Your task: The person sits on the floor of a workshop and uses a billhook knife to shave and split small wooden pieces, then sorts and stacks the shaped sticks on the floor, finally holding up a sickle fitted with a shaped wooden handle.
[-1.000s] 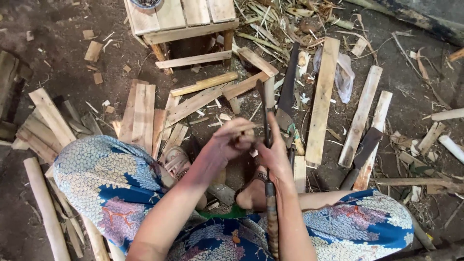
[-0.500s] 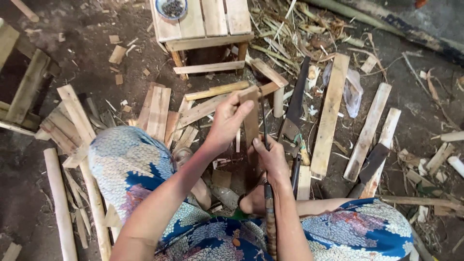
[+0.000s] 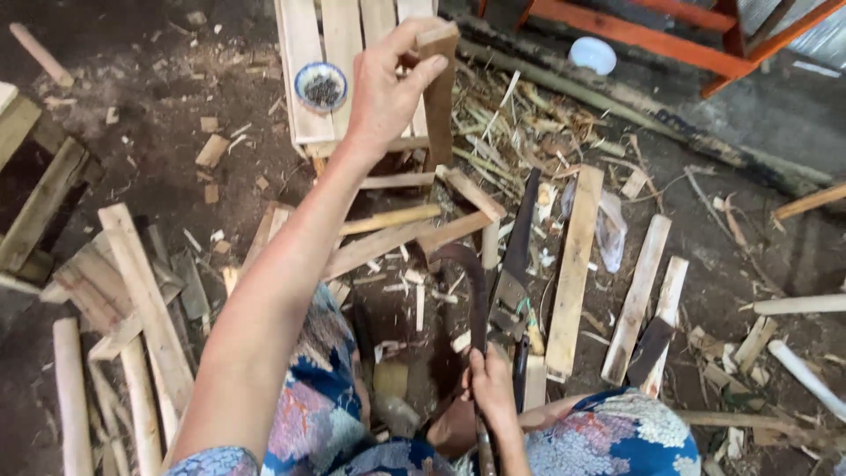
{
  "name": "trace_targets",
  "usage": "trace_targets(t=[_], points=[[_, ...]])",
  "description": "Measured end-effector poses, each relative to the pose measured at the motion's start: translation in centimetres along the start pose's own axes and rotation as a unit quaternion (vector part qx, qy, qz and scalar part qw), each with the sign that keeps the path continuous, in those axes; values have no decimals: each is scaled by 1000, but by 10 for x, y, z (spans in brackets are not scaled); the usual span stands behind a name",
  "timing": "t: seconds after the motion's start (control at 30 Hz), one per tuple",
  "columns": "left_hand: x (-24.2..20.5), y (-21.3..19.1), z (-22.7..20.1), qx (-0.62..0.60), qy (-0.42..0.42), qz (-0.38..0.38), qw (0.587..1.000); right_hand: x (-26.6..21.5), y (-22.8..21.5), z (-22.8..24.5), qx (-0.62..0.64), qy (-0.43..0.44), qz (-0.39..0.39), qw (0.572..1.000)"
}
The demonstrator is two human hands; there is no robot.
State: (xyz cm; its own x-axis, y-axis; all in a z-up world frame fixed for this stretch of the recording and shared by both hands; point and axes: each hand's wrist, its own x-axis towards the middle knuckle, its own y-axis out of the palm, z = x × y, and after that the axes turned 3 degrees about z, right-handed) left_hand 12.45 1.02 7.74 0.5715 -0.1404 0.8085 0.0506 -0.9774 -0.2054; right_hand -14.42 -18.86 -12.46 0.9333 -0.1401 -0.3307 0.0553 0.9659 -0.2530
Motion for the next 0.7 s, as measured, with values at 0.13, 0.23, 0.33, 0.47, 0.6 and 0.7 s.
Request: trace_targets(t=[0.13,0.23,0.33,0.47,0.6,0.7], points=[[5,14,35,5,-43,-19,999,27,2,73,-169,-41,-37,984],[12,16,45,25,-36,-20,999,58,-2,139,-228,-137,-84,960],[14,23,75,56,-39,-7,998,107,-1,180,-260,-223,-93,935],[16,32,72,104,-44,40,993,146,7,209,-277,-259,-97,920],[44,24,39,99,10,16,995,140,10,244,-186,-225,-48,955],[43,23,48,99,-9,22,995,148,13,246,-147,-177,-58,971]])
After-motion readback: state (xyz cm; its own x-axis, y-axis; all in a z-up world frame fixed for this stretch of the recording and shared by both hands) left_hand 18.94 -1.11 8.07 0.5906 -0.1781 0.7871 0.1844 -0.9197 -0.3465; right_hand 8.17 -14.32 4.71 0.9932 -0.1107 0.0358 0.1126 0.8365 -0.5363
